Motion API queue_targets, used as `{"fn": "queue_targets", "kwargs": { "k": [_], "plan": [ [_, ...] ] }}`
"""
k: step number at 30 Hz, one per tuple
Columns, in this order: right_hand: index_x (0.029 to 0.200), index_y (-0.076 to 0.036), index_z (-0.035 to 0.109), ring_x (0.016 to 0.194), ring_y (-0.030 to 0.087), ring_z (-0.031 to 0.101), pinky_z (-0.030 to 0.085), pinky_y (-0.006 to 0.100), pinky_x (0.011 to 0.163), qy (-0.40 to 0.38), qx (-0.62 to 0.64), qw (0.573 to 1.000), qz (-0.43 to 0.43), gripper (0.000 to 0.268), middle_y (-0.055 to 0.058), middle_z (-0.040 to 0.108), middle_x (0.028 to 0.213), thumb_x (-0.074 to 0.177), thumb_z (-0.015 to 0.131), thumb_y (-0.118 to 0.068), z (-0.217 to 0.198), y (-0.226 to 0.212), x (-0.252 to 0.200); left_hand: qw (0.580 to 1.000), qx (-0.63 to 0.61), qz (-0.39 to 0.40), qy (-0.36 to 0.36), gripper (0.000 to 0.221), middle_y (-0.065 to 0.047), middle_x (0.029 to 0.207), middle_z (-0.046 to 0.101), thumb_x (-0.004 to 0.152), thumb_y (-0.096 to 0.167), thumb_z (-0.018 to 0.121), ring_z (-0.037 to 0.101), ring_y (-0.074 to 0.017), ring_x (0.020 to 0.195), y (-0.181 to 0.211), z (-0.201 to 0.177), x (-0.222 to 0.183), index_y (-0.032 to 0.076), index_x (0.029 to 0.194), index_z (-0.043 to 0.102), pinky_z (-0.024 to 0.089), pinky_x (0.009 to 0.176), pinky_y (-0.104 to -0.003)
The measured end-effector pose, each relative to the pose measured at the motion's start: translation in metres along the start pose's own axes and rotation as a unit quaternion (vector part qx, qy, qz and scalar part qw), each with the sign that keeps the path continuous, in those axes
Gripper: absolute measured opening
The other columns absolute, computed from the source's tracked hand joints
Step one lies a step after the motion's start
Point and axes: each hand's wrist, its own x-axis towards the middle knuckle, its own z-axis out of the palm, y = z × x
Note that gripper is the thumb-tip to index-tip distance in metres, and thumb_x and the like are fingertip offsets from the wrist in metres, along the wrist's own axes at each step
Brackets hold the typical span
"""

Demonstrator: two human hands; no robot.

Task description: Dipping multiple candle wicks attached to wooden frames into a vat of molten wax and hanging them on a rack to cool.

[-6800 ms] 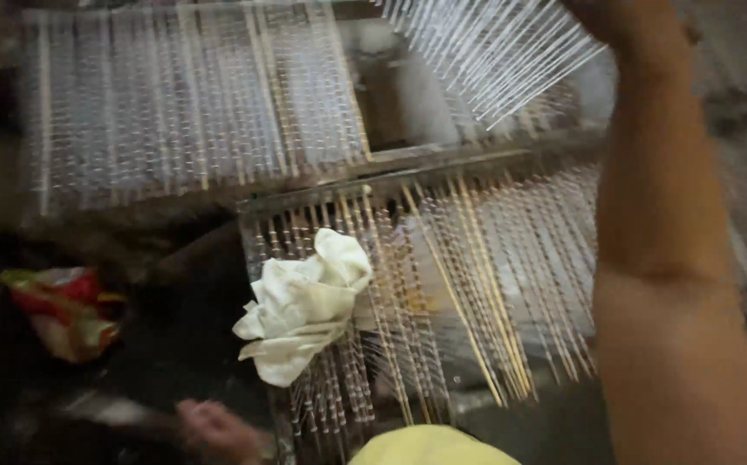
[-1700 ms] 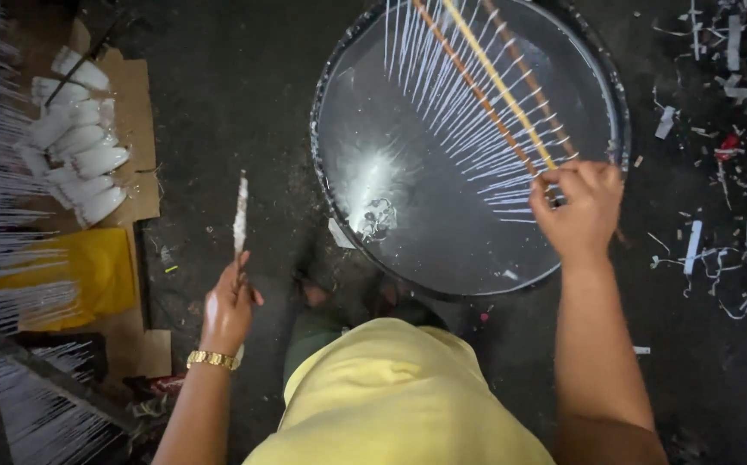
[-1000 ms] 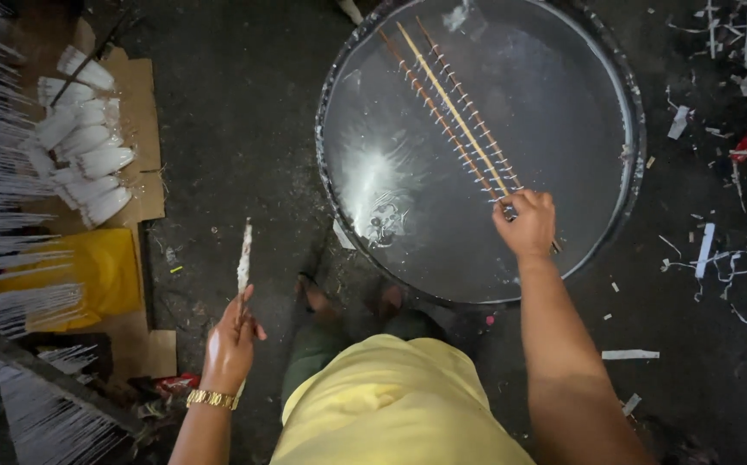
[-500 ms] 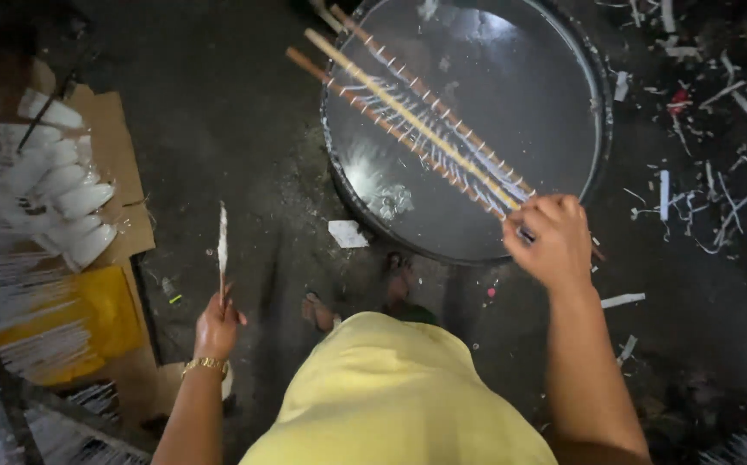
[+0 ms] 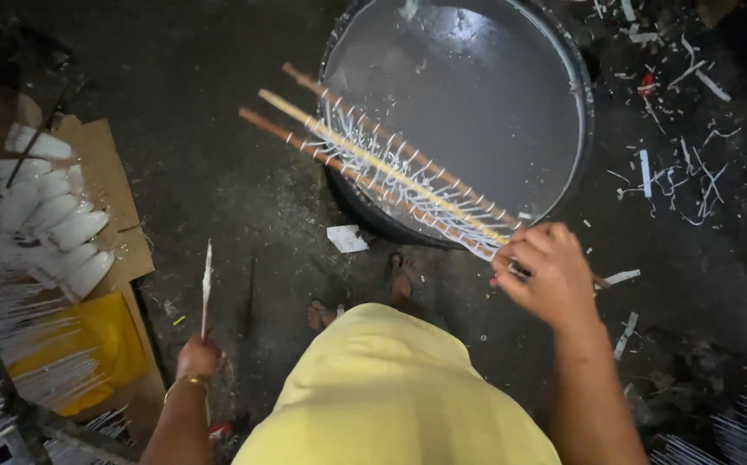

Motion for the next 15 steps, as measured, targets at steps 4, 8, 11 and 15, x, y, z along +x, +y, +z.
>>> {"fn": "queue_targets", "kwargs": {
  "k": [4,8,11,15],
  "plan": [
    [0.088,-0.019,0.074,0.095,0.037,0.065,0.051,0.047,0.085,0.003,-0.034,0.999,0.024,0.015,0.004,0.071,0.095,0.079,0.082,-0.028,-0.019,0.026,0.017,0.995,-0.085,0.044,0.026,0.038,-0.019,0.094,0.073,0.103,0.019,0.049,0.07,-0.0388,0.089,0.008,0.025,0.017,0.011,0.136,0.066,0.052,0.079,-0.054],
    [0.094,-0.01,0.071,0.097,0.028,0.064,0.042,0.044,0.091,0.039,-0.047,0.998,-0.02,0.004,0.006,0.072,0.102,0.093,0.075,-0.01,-0.071,0.03,0.045,0.995,-0.053,0.087,-0.001,0.044,-0.011,0.088,0.079,0.101,0.017,0.045,0.07,-0.0285,0.093,0.027,0.041,0.009,0.015,0.141,0.062,0.051,0.077,-0.043],
    [0.098,-0.006,0.072,0.1,0.031,0.061,0.042,0.045,0.094,0.061,-0.054,0.996,-0.03,0.007,0.008,0.072,0.106,0.099,0.077,-0.011,-0.095,0.044,0.051,0.995,-0.034,0.091,-0.006,0.051,-0.01,0.089,0.081,0.096,0.017,0.046,0.071,-0.0292,0.105,0.031,0.052,0.001,0.016,0.145,0.061,0.052,0.088,-0.042],
    [0.093,-0.005,0.071,0.098,0.03,0.059,0.04,0.047,0.094,0.091,-0.055,0.992,-0.067,0.01,0.008,0.068,0.103,0.102,0.076,-0.004,-0.112,0.071,0.065,0.999,-0.033,0.02,-0.028,0.054,-0.015,0.093,0.08,0.096,0.012,0.044,0.071,-0.0318,0.107,0.046,0.055,-0.032,0.016,0.148,0.057,0.05,0.091,-0.048]
  ]
}}
